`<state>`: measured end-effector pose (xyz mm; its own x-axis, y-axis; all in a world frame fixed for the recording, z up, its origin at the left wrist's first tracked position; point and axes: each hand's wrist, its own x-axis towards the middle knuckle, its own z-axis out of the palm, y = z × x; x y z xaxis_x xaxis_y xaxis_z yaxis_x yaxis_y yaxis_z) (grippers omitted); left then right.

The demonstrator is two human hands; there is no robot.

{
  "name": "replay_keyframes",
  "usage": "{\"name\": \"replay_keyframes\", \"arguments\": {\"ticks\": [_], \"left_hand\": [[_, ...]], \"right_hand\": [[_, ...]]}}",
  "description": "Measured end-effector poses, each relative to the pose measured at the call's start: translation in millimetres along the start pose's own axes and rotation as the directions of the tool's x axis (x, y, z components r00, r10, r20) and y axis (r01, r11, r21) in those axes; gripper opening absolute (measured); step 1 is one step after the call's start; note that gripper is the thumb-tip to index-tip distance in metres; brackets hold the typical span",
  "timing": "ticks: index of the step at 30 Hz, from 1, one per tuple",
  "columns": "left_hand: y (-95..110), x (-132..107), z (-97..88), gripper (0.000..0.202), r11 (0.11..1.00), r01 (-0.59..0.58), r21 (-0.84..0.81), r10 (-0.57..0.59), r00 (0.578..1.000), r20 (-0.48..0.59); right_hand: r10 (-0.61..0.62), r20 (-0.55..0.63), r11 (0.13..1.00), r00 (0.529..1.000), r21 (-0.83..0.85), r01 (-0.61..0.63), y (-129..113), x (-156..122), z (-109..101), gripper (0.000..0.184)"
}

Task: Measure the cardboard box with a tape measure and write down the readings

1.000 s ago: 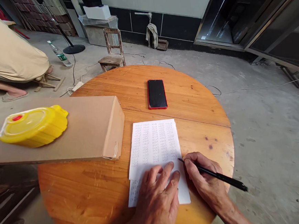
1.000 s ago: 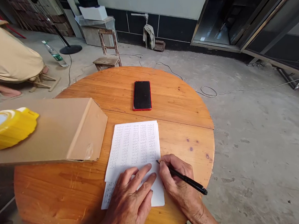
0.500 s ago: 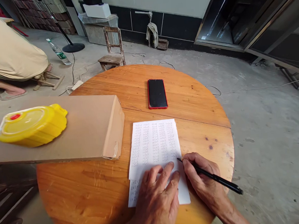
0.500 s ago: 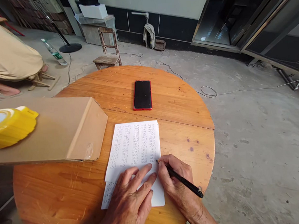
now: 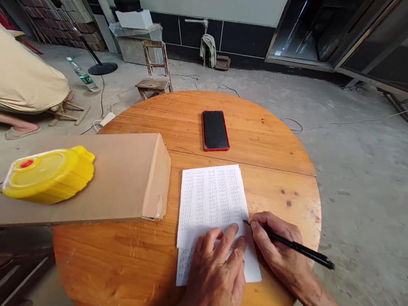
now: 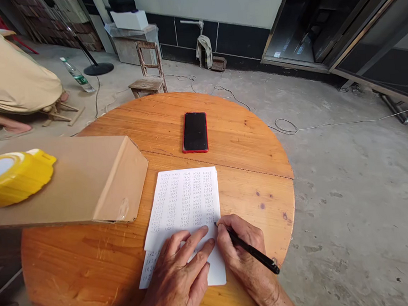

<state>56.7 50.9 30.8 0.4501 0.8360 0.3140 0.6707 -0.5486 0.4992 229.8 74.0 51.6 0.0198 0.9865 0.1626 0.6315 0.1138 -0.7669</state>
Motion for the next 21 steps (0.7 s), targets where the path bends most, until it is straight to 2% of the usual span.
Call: {"name": "replay_keyframes", "arguments": {"ticks": [4,7,10,13,17,19,21], "left_hand": [[1.2,0.3,0.1,0.036,1.000,-0.005,-0.005,0.005,1.000,-0.020],[1.8,0.1,-0.5,0.036,1.000,-0.002,0.006,0.002,1.000,-0.022],[1.8,-0.5,-1.1,0.036,1.000,0.003,0.010,-0.003,1.000,0.017],[3.2,-2.3,-0.5,0.036,0.999,0.013,0.036,-0.015,0.998,0.056],[8.0,-7.2,-0.8,0.036,0.994,0.001,0.107,-0.009,0.997,0.073],[9.5,-11.7,-3.4,0.037,0.993,-0.022,0.117,0.014,0.998,0.063],[9.0,-18.9,-7.8,0.034,0.993,-0.052,0.107,0.048,0.998,0.042]], "right_hand": [[0.061,0.004,0.998,0.998,0.032,-0.061,5.9,-3.7,-1.4,0.022],[0.134,-0.087,0.986,0.987,0.107,-0.124,10.9,-5.4,-1.3,0.023],[0.164,-0.194,0.979,0.967,0.151,-0.136,11.8,-3.0,0.9,0.017],[0.072,-0.220,0.994,0.973,0.096,-0.052,11.0,0.7,4.5,0.010],[-0.082,-0.119,0.996,0.989,0.018,0.085,16.1,-0.6,7.5,0.013],[-0.192,-0.080,0.980,0.978,-0.073,0.186,19.3,-1.2,7.6,0.021],[-0.340,-0.016,0.915,0.940,-0.238,0.327,17.8,2.5,7.9,0.031]]}}
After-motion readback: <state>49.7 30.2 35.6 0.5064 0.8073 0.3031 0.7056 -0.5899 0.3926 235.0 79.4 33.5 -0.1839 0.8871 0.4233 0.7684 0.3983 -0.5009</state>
